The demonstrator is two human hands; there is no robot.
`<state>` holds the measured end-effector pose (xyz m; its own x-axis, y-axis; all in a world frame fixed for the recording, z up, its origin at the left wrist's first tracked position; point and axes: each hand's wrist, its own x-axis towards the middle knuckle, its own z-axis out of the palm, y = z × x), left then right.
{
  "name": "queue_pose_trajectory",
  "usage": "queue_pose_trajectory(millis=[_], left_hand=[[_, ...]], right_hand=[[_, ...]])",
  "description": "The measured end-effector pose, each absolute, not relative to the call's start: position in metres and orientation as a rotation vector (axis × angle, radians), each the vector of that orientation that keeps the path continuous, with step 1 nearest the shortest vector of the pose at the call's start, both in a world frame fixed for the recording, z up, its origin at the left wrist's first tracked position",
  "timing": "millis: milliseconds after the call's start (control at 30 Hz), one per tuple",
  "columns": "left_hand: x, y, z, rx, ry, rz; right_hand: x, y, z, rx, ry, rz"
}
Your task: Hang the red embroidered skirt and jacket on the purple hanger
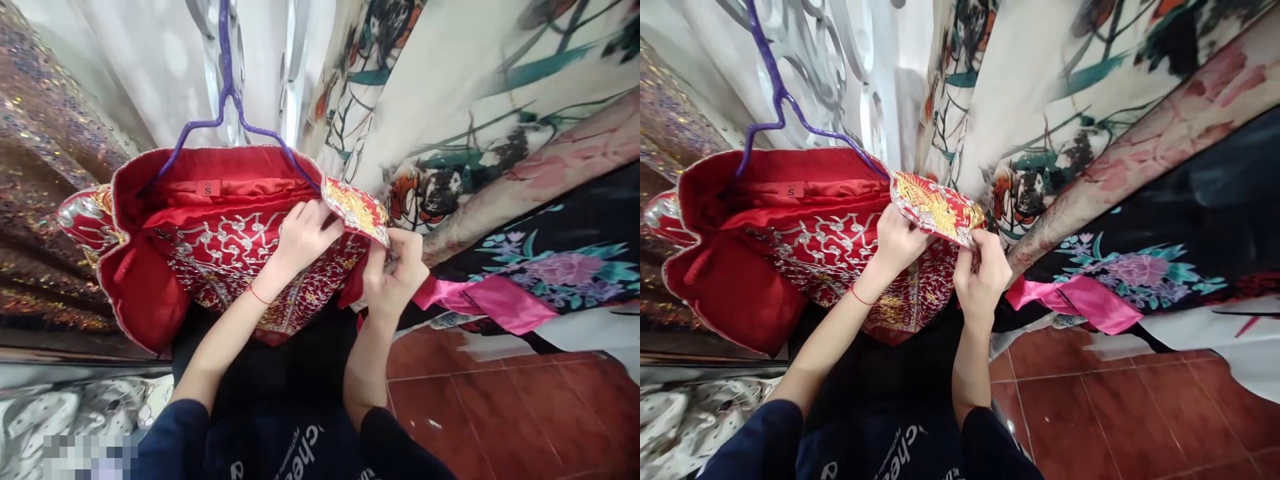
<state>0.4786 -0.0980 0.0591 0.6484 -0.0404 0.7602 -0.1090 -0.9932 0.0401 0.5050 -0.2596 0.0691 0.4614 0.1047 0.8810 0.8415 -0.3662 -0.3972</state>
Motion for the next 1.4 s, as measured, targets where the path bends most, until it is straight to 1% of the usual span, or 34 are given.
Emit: queue_pose_trajectory(millis=[100,200,333,467,600,733,800,900,1000,1067,1167,1267,1400], left_hand=[[0.476,-0.101,0.067,2.685,0.028,1.306],[0.473,-0.103,0.072,2.658,0.069,1.292],[0.474,-0.11,0.079,2.608,0.142,1.303],[0.476,-0.119,0.077,2.492,0.178,1.429],[0.454,-0.11,0.071,2.378,0.192,1.617],[0.421,-0.082,0.09,2.458,0.347,1.766],[0.412,-0.068,0.109,2.585,0.282,1.717],[0.409,-0.053,0.135,2.725,0.167,1.536],[0.41,-0.051,0.151,2.756,0.152,1.421],[0.409,-0.056,0.157,2.742,0.158,1.4],[0.406,-0.065,0.163,2.716,0.153,1.387],[0.401,-0.07,0.167,2.7,0.159,1.358],[0.397,-0.069,0.169,2.692,0.157,1.334]], right_hand=[[0.499,-0.258,0.064,-1.765,-0.808,-0.986],[0.499,-0.253,0.056,-1.729,-0.749,-0.955],[0.497,-0.252,0.061,-1.666,-0.64,-0.957],[0.495,-0.253,0.077,-1.624,-0.6,-0.948],[0.494,-0.252,0.084,-1.562,-0.607,-0.891],[0.492,-0.249,0.082,-1.524,-0.591,-0.883],[0.49,-0.247,0.08,-1.498,-0.565,-0.893],[0.49,-0.245,0.077,-1.446,-0.509,-0.896],[0.492,-0.246,0.077,-1.449,-0.519,-0.896],[0.488,-0.249,0.08,-1.47,-0.546,-0.944],[0.469,-0.254,0.082,-1.531,-0.571,-1.118],[0.449,-0.254,0.071,-1.681,-0.715,-1.253],[0.448,-0.247,0.052,-1.859,-1.025,-1.203]])
